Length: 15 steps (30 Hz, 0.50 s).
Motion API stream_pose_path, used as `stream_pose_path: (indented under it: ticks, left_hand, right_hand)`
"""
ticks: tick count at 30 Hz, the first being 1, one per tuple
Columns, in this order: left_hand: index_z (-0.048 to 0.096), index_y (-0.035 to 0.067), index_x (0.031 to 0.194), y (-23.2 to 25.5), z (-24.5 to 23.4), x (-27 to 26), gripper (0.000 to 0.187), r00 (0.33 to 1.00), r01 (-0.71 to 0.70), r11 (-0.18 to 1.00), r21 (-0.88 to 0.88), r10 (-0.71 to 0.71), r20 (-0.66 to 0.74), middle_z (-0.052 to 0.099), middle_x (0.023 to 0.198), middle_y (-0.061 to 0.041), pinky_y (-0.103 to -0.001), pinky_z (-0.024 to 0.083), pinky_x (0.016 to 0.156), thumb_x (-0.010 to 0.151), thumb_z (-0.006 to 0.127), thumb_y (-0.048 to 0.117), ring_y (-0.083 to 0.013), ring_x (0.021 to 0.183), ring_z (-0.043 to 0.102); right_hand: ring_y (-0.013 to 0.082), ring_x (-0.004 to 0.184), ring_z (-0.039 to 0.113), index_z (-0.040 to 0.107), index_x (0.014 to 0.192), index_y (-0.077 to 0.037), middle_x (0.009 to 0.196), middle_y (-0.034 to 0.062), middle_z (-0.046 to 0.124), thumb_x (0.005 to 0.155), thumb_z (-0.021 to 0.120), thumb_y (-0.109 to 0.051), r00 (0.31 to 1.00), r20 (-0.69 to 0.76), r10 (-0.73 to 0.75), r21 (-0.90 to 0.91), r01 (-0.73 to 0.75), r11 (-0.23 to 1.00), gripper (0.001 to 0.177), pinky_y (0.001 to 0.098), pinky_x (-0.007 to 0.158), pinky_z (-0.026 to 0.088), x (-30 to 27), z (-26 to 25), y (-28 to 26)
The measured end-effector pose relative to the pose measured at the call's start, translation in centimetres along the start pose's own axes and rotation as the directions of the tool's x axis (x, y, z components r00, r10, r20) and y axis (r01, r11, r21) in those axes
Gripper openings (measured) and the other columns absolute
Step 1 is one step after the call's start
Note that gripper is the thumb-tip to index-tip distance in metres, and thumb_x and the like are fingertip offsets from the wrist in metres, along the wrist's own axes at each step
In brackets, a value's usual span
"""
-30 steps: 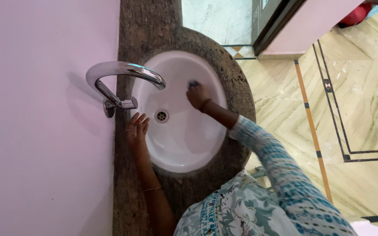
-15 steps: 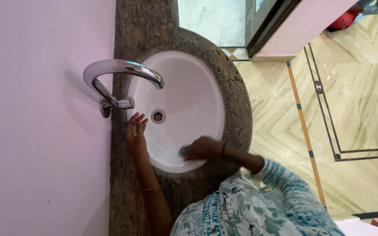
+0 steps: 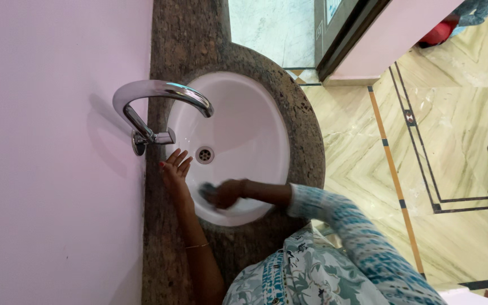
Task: The person scrubs the interior of a white bathroom sink using a small dark sponge. They repeatedly wipe the basin and the drain area in circular and back-and-forth motions. The person occasionally rinses the sponge under the running faucet.
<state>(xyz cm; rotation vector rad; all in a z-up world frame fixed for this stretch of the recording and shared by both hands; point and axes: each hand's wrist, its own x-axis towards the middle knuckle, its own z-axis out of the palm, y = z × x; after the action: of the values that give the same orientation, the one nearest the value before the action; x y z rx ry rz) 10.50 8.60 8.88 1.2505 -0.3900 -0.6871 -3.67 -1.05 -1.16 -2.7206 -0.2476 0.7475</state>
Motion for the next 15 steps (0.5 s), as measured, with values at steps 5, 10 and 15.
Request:
stream_pose_path:
  ticks: [5, 10, 15]
  left_hand:
    - [0.056, 0.0, 0.141, -1.9, -0.6, 0.6, 0.087, 1.0, -0.005, 1.0, -0.007, 0.005, 0.006, 0.066, 0.134, -0.019, -0.043, 0.047, 0.109, 0.103, 0.022, 0.07, -0.0297, 0.118, 0.068]
    - [0.057, -0.002, 0.142, -2.7, -0.5, 1.0, 0.086, 0.998, -0.048, 0.998, 0.052, 0.045, 0.051, 0.068, 0.134, -0.022, -0.045, 0.048, 0.109, 0.104, 0.033, 0.072, -0.0326, 0.119, 0.068]
    - [0.056, 0.0, 0.142, -1.5, 0.4, 0.2, 0.096, 0.998, -0.049, 0.988, 0.144, 0.043, 0.046, 0.067, 0.134, -0.021, -0.044, 0.045, 0.111, 0.099, 0.016, 0.076, -0.0313, 0.121, 0.066]
  right_hand:
    - [0.0251, 0.142, 0.046, 0.053, 0.144, -0.018, 0.15, 0.0062, 0.056, 0.093, 0.059, -0.06, 0.872, -0.448, 0.196, -0.016, -0.227, 0.974, 0.066, 0.0518, 0.123, 0.034, 6.3, -4.0, 7.6]
    - [0.0323, 0.154, 0.026, 0.049, 0.149, -0.017, 0.159, 0.0102, 0.041, 0.086, 0.059, -0.076, 0.694, -0.389, 0.606, -0.004, -0.658, 0.753, 0.087, 0.0556, 0.125, 0.005, 1.3, -6.8, 15.5]
    - [0.0401, 0.144, 0.027, 0.046, 0.157, -0.001, 0.159, 0.023, 0.038, 0.072, 0.054, -0.086, 0.58, -0.551, 0.6, -0.262, -0.803, 0.536, 0.12, 0.0551, 0.116, 0.008, -9.0, -5.9, 13.7]
